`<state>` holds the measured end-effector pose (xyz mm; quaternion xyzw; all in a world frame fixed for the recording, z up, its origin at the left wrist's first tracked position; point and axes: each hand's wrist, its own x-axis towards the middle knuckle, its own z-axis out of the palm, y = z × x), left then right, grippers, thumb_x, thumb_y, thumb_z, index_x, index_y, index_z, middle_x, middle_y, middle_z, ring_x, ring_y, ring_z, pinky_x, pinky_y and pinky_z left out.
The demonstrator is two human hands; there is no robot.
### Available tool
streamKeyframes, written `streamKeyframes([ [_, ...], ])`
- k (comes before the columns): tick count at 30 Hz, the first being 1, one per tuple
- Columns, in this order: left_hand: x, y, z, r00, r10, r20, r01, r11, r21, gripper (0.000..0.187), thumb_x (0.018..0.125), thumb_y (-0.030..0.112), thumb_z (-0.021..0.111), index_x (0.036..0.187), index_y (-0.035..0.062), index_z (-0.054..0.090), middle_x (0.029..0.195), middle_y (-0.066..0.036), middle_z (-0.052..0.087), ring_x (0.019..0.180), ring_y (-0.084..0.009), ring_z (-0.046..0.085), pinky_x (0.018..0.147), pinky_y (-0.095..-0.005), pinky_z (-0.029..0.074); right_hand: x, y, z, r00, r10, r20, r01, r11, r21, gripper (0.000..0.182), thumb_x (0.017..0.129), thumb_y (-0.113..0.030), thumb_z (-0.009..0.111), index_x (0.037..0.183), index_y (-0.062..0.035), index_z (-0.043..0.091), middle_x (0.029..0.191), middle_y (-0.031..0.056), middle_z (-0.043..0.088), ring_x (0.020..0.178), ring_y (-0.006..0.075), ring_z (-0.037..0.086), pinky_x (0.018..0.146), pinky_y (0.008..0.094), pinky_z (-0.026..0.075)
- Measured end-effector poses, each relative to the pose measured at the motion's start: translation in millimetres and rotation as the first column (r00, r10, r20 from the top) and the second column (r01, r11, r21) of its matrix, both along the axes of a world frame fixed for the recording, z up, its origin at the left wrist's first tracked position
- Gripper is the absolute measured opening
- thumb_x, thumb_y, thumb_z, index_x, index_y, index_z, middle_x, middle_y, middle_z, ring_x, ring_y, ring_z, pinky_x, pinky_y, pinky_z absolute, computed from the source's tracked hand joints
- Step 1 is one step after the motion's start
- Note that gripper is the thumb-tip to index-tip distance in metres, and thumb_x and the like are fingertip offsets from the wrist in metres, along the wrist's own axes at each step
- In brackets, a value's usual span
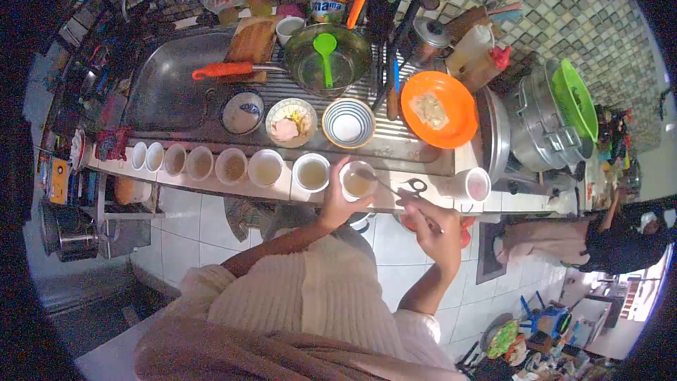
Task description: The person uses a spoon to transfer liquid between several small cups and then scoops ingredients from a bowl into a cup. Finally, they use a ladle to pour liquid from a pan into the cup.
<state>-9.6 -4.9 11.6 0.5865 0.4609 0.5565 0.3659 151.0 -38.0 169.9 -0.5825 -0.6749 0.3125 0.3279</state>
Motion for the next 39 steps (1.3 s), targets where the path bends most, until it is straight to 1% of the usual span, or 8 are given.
streamKeyframes([
  [2, 0.9, -1.8, 1.1, 1.000, 0.001, -0.020, -0.001, 1.000, -0.011, 0.085, 0.060, 0.021, 0.079, 0.126, 0.0014, 0.028, 0.118, -0.018, 0.042, 0.108, -0.0287, 0.045, 0.090, -0.0363, 0.037, 8.0, -1.6, -14.3, 0.999, 0.011, 0.050, -0.007, 0.996, -0.089, 0.014, 0.083, -0.008, 0.054, 0.087, 0.0003, 0.065, 0.060, 0.0069, 0.061, 0.052, 0.0090, 0.057, 0.049, 0.0199, 0.043],
  [8, 5.4, -2.7, -1.5, 0.997, 0.046, -0.058, -0.044, 0.999, 0.028, 0.082, 0.060, 0.020, 0.078, 0.124, 0.0011, 0.031, 0.115, -0.017, 0.045, 0.106, -0.0281, 0.046, 0.088, -0.0364, 0.038, 8.8, -9.2, -28.5, 0.984, -0.080, -0.161, 0.075, 0.997, -0.036, 0.017, 0.084, -0.010, 0.053, 0.085, 0.0031, 0.064, 0.064, 0.0069, 0.062, 0.050, 0.0103, 0.057, 0.048, 0.0209, 0.045],
  [19, 7.4, -3.9, -2.9, 0.999, 0.040, -0.017, -0.040, 0.999, 0.009, 0.086, 0.060, 0.022, 0.078, 0.126, 0.0002, 0.028, 0.121, -0.019, 0.040, 0.111, -0.0304, 0.042, 0.094, -0.0388, 0.033, 12.0, -16.3, -31.9, 0.975, -0.146, -0.168, 0.162, 0.983, 0.084, 0.017, 0.084, -0.008, 0.051, 0.083, 0.0044, 0.062, 0.076, 0.0081, 0.064, 0.053, 0.0059, 0.051, 0.049, 0.0190, 0.040],
  [24, 7.2, -15.9, 1.3, 0.987, -0.033, -0.160, 0.028, 0.999, -0.036, 0.096, 0.070, 0.020, 0.070, 0.133, -0.0053, 0.002, 0.133, -0.028, 0.016, 0.124, -0.0391, 0.022, 0.101, -0.0422, 0.021, 19.8, -16.7, -39.8, 0.961, -0.179, -0.211, 0.199, 0.977, 0.080, 0.018, 0.085, -0.009, 0.050, 0.080, 0.0042, 0.061, 0.078, 0.0072, 0.064, 0.053, 0.0023, 0.043, 0.048, 0.0176, 0.034],
  [26, 5.1, -25.7, 5.5, 0.972, -0.058, -0.229, 0.043, 0.997, -0.068, 0.096, 0.072, 0.018, 0.067, 0.132, -0.0060, -0.004, 0.135, -0.030, 0.009, 0.126, -0.0406, 0.016, 0.102, -0.0426, 0.018, 20.4, -16.1, -41.7, 0.961, -0.198, -0.196, 0.217, 0.973, 0.083, 0.018, 0.085, -0.010, 0.051, 0.080, 0.0038, 0.062, 0.071, 0.0062, 0.064, 0.055, 0.0066, 0.055, 0.050, 0.0194, 0.043],
  [30, -5.7, -34.4, 21.2, 0.946, -0.182, -0.268, 0.154, 0.980, -0.123, 0.093, 0.076, 0.014, 0.060, 0.131, -0.0074, -0.012, 0.137, -0.032, -0.004, 0.129, -0.0418, 0.002, 0.105, -0.0422, 0.008, 15.6, -19.0, -32.3, 0.941, -0.221, -0.257, 0.220, 0.975, -0.031, 0.017, 0.085, -0.009, 0.051, 0.080, 0.0034, 0.062, 0.069, 0.0052, 0.062, 0.057, 0.0061, 0.055, 0.051, 0.0193, 0.042],
  [37, -30.7, -52.5, 32.7, 0.888, -0.350, -0.299, 0.280, 0.926, -0.252, 0.095, 0.075, 0.014, 0.060, 0.130, -0.0077, -0.013, 0.136, -0.032, 0.001, 0.129, -0.0410, 0.004, 0.105, -0.0430, 0.007, 23.4, -13.9, -53.3, 0.912, -0.257, -0.319, 0.273, 0.962, 0.006, 0.023, 0.088, -0.016, 0.050, 0.077, 0.0022, 0.059, 0.068, 0.0054, 0.061, 0.045, 0.0043, 0.044, 0.041, 0.0180, 0.033],
  [39, -35.5, -61.3, 42.2, 0.896, -0.325, -0.304, 0.265, 0.938, -0.223, 0.082, 0.078, 0.015, 0.058, 0.133, -0.0035, 0.000, 0.133, -0.030, 0.016, 0.125, -0.0378, 0.024, 0.102, -0.0434, 0.022, 23.5, -11.6, -54.8, 0.881, -0.288, -0.376, 0.291, 0.955, -0.049, 0.023, 0.088, -0.017, 0.050, 0.078, 0.0022, 0.058, 0.068, 0.0062, 0.061, 0.043, 0.0051, 0.044, 0.040, 0.0186, 0.034],
])
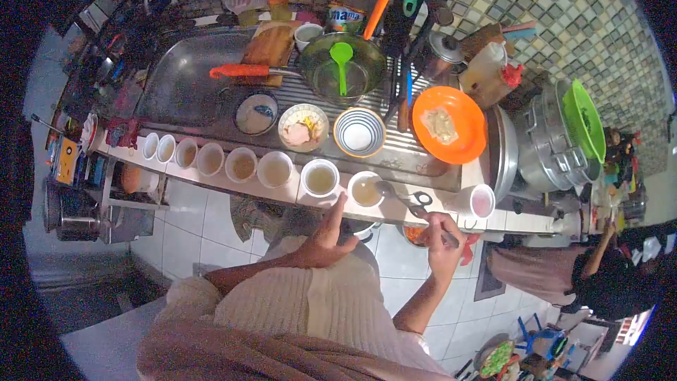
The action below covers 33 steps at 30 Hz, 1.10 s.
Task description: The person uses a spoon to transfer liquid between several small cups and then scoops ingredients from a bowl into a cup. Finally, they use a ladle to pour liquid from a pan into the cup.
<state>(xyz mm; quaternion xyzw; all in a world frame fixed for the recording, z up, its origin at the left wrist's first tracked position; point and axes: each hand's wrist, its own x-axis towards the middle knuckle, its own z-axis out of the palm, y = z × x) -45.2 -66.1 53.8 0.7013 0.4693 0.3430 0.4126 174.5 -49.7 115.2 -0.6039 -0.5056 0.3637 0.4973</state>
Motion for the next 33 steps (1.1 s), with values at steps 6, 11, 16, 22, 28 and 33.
streamKeyframes([
  [6, 8.3, 12.4, -25.1, 0.819, 0.277, 0.502, 0.179, 0.709, -0.682, 0.035, 0.087, 0.031, 0.050, 0.110, 0.0053, 0.042, 0.102, -0.008, 0.056, 0.084, -0.0144, 0.060, 0.060, -0.0255, 0.047, -7.8, 6.6, 5.4, 0.991, -0.049, -0.126, 0.047, 0.999, -0.023, 0.021, 0.088, -0.015, 0.050, 0.080, 0.0025, 0.057, 0.071, 0.0077, 0.063, 0.046, 0.0053, 0.046, 0.043, 0.0178, 0.036],
  [11, 20.5, 32.0, -17.6, 0.828, 0.296, 0.476, 0.208, 0.627, -0.751, 0.038, 0.089, 0.041, 0.044, 0.097, 0.0052, 0.055, 0.090, -0.003, 0.061, 0.077, -0.0094, 0.059, 0.055, -0.0205, 0.043, -7.2, 8.4, -3.0, 0.990, -0.051, -0.135, 0.055, 0.998, 0.029, 0.023, 0.088, -0.019, 0.049, 0.080, 0.0017, 0.055, 0.075, 0.0091, 0.061, 0.042, 0.0070, 0.046, 0.036, 0.0180, 0.033],
  [16, 24.8, 32.3, -30.0, 0.784, 0.388, 0.484, 0.106, 0.685, -0.721, 0.040, 0.089, 0.040, 0.044, 0.088, 0.0033, 0.059, 0.081, -0.002, 0.064, 0.073, -0.0079, 0.059, 0.055, -0.0196, 0.042, -3.1, 5.0, -15.2, 0.984, -0.072, -0.163, 0.076, 0.997, 0.017, 0.023, 0.088, -0.019, 0.049, 0.080, 0.0015, 0.055, 0.073, 0.0097, 0.061, 0.041, 0.0070, 0.045, 0.036, 0.0177, 0.032],
  [22, 19.1, 34.5, -36.0, 0.787, 0.397, 0.472, 0.000, 0.766, -0.643, 0.037, 0.090, 0.035, 0.043, 0.087, 0.0014, 0.059, 0.080, -0.003, 0.064, 0.067, -0.0072, 0.059, 0.056, -0.0181, 0.044, -0.4, 2.9, -23.4, 0.995, -0.045, -0.084, 0.047, 0.999, 0.020, 0.024, 0.089, -0.020, 0.049, 0.080, 0.0014, 0.055, 0.073, 0.0105, 0.061, 0.041, 0.0066, 0.044, 0.038, 0.0182, 0.033],
  [28, 16.2, 34.0, -34.3, 0.801, 0.395, 0.450, -0.032, 0.778, -0.627, 0.036, 0.090, 0.034, 0.045, 0.086, 0.0007, 0.059, 0.076, -0.004, 0.063, 0.068, -0.0068, 0.059, 0.056, -0.0190, 0.045, -18.5, 9.6, -7.2, 0.997, -0.005, -0.080, 0.004, 1.000, -0.005, 0.023, 0.088, -0.018, 0.049, 0.080, 0.0017, 0.057, 0.071, 0.0086, 0.060, 0.044, 0.0058, 0.045, 0.040, 0.0185, 0.035],
  [33, 14.6, 33.6, -34.3, 0.806, 0.372, 0.460, -0.046, 0.815, -0.577, 0.036, 0.090, 0.033, 0.045, 0.086, -0.0002, 0.059, 0.075, -0.004, 0.063, 0.066, -0.0084, 0.060, 0.056, -0.0199, 0.046, -42.3, 31.3, 0.2, 0.966, 0.133, 0.223, -0.142, 0.990, 0.026, 0.017, 0.085, -0.015, 0.053, 0.080, 0.0007, 0.059, 0.063, 0.0080, 0.061, 0.045, 0.0138, 0.054, 0.044, 0.0248, 0.042],
])
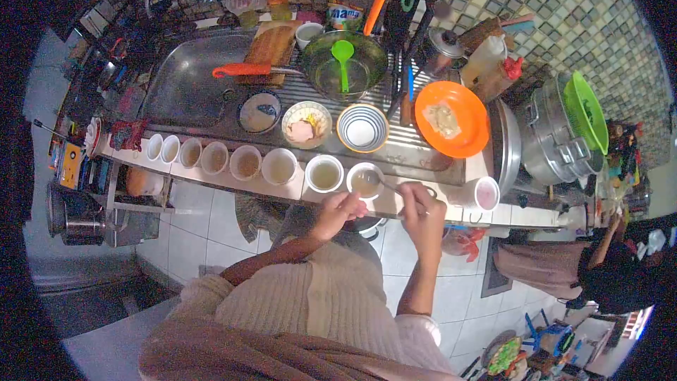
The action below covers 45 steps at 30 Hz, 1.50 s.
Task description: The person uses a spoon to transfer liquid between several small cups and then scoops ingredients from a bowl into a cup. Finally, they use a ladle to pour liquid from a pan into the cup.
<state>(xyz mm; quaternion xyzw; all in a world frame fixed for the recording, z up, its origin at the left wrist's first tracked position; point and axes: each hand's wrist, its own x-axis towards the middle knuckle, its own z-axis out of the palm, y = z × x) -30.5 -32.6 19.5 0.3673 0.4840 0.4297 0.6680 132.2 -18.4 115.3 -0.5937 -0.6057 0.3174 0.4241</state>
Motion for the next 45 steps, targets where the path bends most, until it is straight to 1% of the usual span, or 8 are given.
streamKeyframes([
  [4, 0.6, 0.2, -1.2, 0.999, 0.023, 0.028, -0.024, 0.999, 0.033, 0.039, 0.090, 0.033, 0.045, 0.086, -0.0030, 0.058, 0.074, -0.007, 0.063, 0.065, -0.0105, 0.061, 0.058, -0.0210, 0.048, -20.4, 19.9, -7.8, 0.893, 0.117, 0.434, -0.154, 0.987, 0.051, 0.014, 0.080, -0.020, 0.058, 0.080, -0.0069, 0.062, 0.061, 0.0166, 0.058, 0.054, 0.0317, 0.058, 0.046, 0.0364, 0.044],
  [8, -1.6, 1.4, -1.8, 0.999, 0.009, 0.038, -0.009, 1.000, 0.021, 0.041, 0.090, 0.034, 0.045, 0.085, -0.0045, 0.058, 0.073, -0.008, 0.063, 0.065, -0.0112, 0.061, 0.059, -0.0219, 0.049, -33.7, 25.6, -11.8, 0.878, 0.268, 0.396, -0.301, 0.953, 0.022, 0.016, 0.080, -0.022, 0.057, 0.084, -0.0070, 0.062, 0.062, 0.0179, 0.058, 0.056, 0.0338, 0.058, 0.049, 0.0390, 0.045],
  [14, -0.1, 2.6, -7.1, 0.999, 0.012, 0.031, -0.014, 0.997, 0.076, 0.042, 0.090, 0.034, 0.045, 0.081, -0.0050, 0.058, 0.072, -0.009, 0.063, 0.063, -0.0112, 0.060, 0.055, -0.0217, 0.049, -24.4, 37.4, -9.4, 0.852, 0.205, 0.482, -0.220, 0.975, -0.027, 0.018, 0.080, -0.022, 0.057, 0.084, -0.0064, 0.063, 0.063, 0.0183, 0.058, 0.058, 0.0352, 0.058, 0.052, 0.0410, 0.046],
  [15, -0.5, 3.2, -7.7, 1.000, 0.003, 0.018, -0.004, 0.997, 0.074, 0.043, 0.090, 0.035, 0.045, 0.081, -0.0051, 0.058, 0.072, -0.010, 0.063, 0.063, -0.0111, 0.060, 0.055, -0.0216, 0.049, -25.8, 40.1, -10.8, 0.852, 0.206, 0.481, -0.220, 0.975, -0.027, 0.018, 0.080, -0.022, 0.057, 0.084, -0.0064, 0.063, 0.063, 0.0183, 0.058, 0.058, 0.0352, 0.058, 0.052, 0.0410, 0.046],
  [17, -1.0, 3.5, -8.0, 1.000, -0.008, 0.004, 0.007, 0.997, 0.073, 0.043, 0.090, 0.035, 0.045, 0.081, -0.0052, 0.058, 0.072, -0.010, 0.063, 0.063, -0.0111, 0.060, 0.055, -0.0216, 0.048, -28.5, 43.5, -13.2, 0.841, 0.240, 0.485, -0.321, 0.943, 0.088, 0.020, 0.084, -0.015, 0.054, 0.077, 0.0038, 0.059, 0.059, 0.0118, 0.060, 0.047, 0.0195, 0.060, 0.045, 0.0284, 0.044],
  [39, -2.8, 5.0, -4.2, 1.000, -0.007, -0.016, 0.009, 0.988, 0.155, 0.039, 0.090, 0.030, 0.046, 0.078, -0.0048, 0.059, 0.068, -0.009, 0.063, 0.059, -0.0117, 0.061, 0.053, -0.0230, 0.048, -24.6, 41.6, -2.7, 0.838, 0.383, 0.389, -0.421, 0.907, 0.013, 0.020, 0.084, -0.018, 0.055, 0.082, 0.0012, 0.060, 0.057, 0.0109, 0.057, 0.044, 0.0152, 0.057, 0.044, 0.0270, 0.043],
  [42, -0.6, 3.8, -2.3, 1.000, 0.007, 0.003, -0.007, 0.994, 0.110, 0.039, 0.090, 0.030, 0.045, 0.079, -0.0051, 0.059, 0.068, -0.009, 0.063, 0.060, -0.0119, 0.061, 0.054, -0.0228, 0.048, -22.2, 40.1, 5.1, 0.831, 0.406, 0.380, -0.391, 0.912, -0.122, 0.021, 0.084, -0.019, 0.055, 0.081, 0.0009, 0.061, 0.056, 0.0105, 0.057, 0.044, 0.0152, 0.057, 0.044, 0.0272, 0.042],
  [45, 0.3, 3.8, 1.6, 1.000, 0.024, 0.017, -0.025, 0.997, 0.074, 0.039, 0.091, 0.029, 0.045, 0.079, -0.0052, 0.059, 0.069, -0.009, 0.063, 0.061, -0.0120, 0.061, 0.054, -0.0224, 0.048, -23.3, 43.5, 4.9, 0.821, 0.266, 0.504, -0.318, 0.948, 0.018, 0.022, 0.084, -0.019, 0.056, 0.080, 0.0017, 0.061, 0.057, 0.0104, 0.057, 0.044, 0.0149, 0.057, 0.044, 0.0268, 0.042],
])
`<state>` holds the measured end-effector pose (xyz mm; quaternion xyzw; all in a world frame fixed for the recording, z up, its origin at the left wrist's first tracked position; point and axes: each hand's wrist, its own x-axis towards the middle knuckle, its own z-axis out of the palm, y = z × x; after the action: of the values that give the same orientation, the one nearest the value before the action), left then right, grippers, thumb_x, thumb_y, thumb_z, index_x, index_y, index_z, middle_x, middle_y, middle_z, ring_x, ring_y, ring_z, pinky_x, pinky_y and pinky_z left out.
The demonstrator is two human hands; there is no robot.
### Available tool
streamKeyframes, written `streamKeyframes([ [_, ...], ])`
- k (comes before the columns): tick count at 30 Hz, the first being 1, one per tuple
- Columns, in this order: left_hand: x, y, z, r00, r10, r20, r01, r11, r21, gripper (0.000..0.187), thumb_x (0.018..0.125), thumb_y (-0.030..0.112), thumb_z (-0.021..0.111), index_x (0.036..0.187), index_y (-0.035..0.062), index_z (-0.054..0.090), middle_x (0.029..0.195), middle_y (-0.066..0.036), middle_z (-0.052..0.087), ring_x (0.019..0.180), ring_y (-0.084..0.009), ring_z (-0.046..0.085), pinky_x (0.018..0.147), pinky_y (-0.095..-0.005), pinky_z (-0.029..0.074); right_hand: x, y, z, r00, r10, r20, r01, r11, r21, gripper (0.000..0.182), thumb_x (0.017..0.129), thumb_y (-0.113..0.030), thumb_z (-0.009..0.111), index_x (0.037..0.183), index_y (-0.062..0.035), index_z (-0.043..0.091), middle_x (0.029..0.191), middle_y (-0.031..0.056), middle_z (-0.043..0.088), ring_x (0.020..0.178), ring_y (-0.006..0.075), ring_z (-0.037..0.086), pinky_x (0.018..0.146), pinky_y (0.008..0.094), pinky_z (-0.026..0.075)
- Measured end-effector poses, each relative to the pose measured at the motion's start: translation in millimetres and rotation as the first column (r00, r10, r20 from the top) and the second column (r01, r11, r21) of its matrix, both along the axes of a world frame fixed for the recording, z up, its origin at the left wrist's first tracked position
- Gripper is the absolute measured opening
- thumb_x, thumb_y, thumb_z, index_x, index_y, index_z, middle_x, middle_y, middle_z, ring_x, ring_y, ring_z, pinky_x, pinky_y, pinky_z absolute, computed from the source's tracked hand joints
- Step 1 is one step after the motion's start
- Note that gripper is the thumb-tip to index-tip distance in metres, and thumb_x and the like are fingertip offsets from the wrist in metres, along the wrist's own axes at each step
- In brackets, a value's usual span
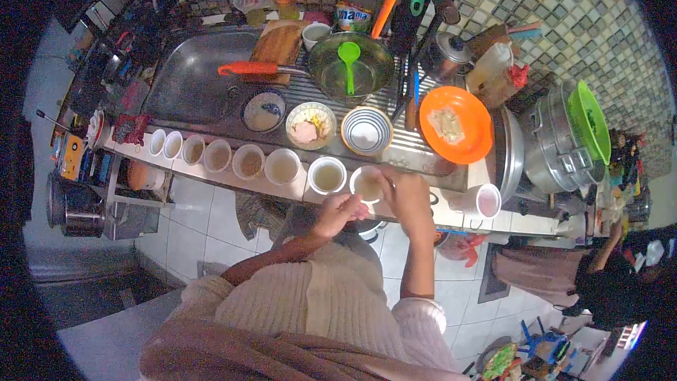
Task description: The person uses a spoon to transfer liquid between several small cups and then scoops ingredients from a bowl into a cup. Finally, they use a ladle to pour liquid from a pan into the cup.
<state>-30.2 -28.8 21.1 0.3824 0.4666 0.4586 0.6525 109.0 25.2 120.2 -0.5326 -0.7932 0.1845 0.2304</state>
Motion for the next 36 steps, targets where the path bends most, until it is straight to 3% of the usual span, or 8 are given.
streamKeyframes([
  [6, -1.5, 1.0, -4.9, 0.999, -0.019, -0.031, 0.020, 1.000, 0.011, 0.037, 0.090, 0.027, 0.045, 0.080, -0.0052, 0.058, 0.071, -0.010, 0.063, 0.063, -0.0128, 0.062, 0.055, -0.0225, 0.049, 7.8, -0.2, -12.6, 0.986, 0.124, -0.111, -0.138, 0.983, -0.120, 0.021, 0.084, -0.018, 0.056, 0.082, 0.0016, 0.062, 0.059, 0.0106, 0.059, 0.043, 0.0155, 0.056, 0.044, 0.0270, 0.043],
  [12, -0.6, 1.6, -5.2, 1.000, -0.007, -0.020, 0.008, 0.999, 0.040, 0.036, 0.091, 0.026, 0.046, 0.078, -0.0055, 0.059, 0.069, -0.010, 0.063, 0.061, -0.0120, 0.062, 0.055, -0.0220, 0.049, 2.3, 0.1, -10.7, 0.993, 0.093, -0.074, -0.088, 0.994, 0.062, 0.022, 0.084, -0.019, 0.055, 0.082, 0.0022, 0.061, 0.062, 0.0104, 0.061, 0.043, 0.0148, 0.056, 0.044, 0.0256, 0.043],
  [14, -1.4, 2.2, -8.6, 0.999, -0.007, -0.035, 0.009, 0.999, 0.052, 0.037, 0.091, 0.026, 0.046, 0.077, -0.0058, 0.059, 0.069, -0.010, 0.063, 0.060, -0.0118, 0.061, 0.055, -0.0218, 0.048, 5.7, -2.0, -10.5, 0.979, 0.157, -0.132, -0.174, 0.976, -0.130, 0.022, 0.084, -0.019, 0.054, 0.085, 0.0013, 0.061, 0.063, 0.0112, 0.061, 0.044, 0.0155, 0.057, 0.044, 0.0259, 0.043],
  [17, -3.4, 2.0, -14.2, 0.993, -0.098, -0.072, 0.097, 0.995, -0.021, 0.037, 0.091, 0.032, 0.044, 0.085, -0.0024, 0.058, 0.078, -0.007, 0.062, 0.068, -0.0106, 0.057, 0.064, -0.0221, 0.046, 12.0, 1.1, -17.0, 0.993, 0.017, -0.115, -0.029, 0.993, -0.110, 0.021, 0.084, -0.019, 0.055, 0.084, 0.0009, 0.062, 0.062, 0.0113, 0.060, 0.044, 0.0150, 0.057, 0.043, 0.0256, 0.042],
  [23, -1.1, 2.4, -15.0, 1.000, -0.012, -0.005, 0.012, 0.999, 0.047, 0.038, 0.091, 0.026, 0.045, 0.077, -0.0067, 0.059, 0.068, -0.009, 0.063, 0.061, -0.0116, 0.061, 0.055, -0.0228, 0.048, 2.8, -2.1, -13.6, 0.976, 0.158, -0.151, -0.166, 0.985, -0.042, 0.020, 0.084, -0.018, 0.055, 0.083, 0.0001, 0.062, 0.060, 0.0103, 0.060, 0.043, 0.0152, 0.056, 0.043, 0.0251, 0.042],
  [29, -2.8, 0.4, -12.9, 0.993, -0.114, -0.012, 0.113, 0.992, -0.047, 0.040, 0.091, 0.034, 0.043, 0.089, -0.0036, 0.057, 0.083, -0.010, 0.061, 0.073, -0.0121, 0.058, 0.069, -0.0239, 0.047, 7.3, 1.4, -8.6, 0.997, -0.062, -0.048, 0.059, 0.997, -0.056, 0.018, 0.084, -0.015, 0.055, 0.082, 0.0011, 0.062, 0.060, 0.0103, 0.059, 0.043, 0.0151, 0.057, 0.044, 0.0262, 0.043],
  [33, 1.3, -2.6, -15.8, 0.988, -0.017, 0.155, 0.027, 0.998, -0.065, 0.035, 0.091, 0.028, 0.044, 0.089, -0.0045, 0.058, 0.077, -0.007, 0.063, 0.068, -0.0093, 0.060, 0.059, -0.0204, 0.048, 4.6, -1.5, -7.0, 0.988, 0.069, -0.137, -0.066, 0.998, 0.024, 0.019, 0.084, -0.016, 0.055, 0.081, 0.0012, 0.062, 0.060, 0.0092, 0.060, 0.043, 0.0152, 0.056, 0.044, 0.0259, 0.043],
  [36, -1.6, -4.4, -18.5, 0.993, -0.056, 0.104, 0.062, 0.996, -0.057, 0.035, 0.091, 0.030, 0.043, 0.092, -0.0026, 0.058, 0.080, -0.004, 0.063, 0.069, -0.0074, 0.059, 0.061, -0.0190, 0.047, 7.6, -2.2, -2.8, 0.987, 0.031, -0.155, -0.062, 0.979, -0.193, 0.017, 0.081, -0.023, 0.056, 0.085, -0.0088, 0.065, 0.072, 0.0105, 0.063, 0.058, 0.0296, 0.060, 0.054, 0.0359, 0.046],
])
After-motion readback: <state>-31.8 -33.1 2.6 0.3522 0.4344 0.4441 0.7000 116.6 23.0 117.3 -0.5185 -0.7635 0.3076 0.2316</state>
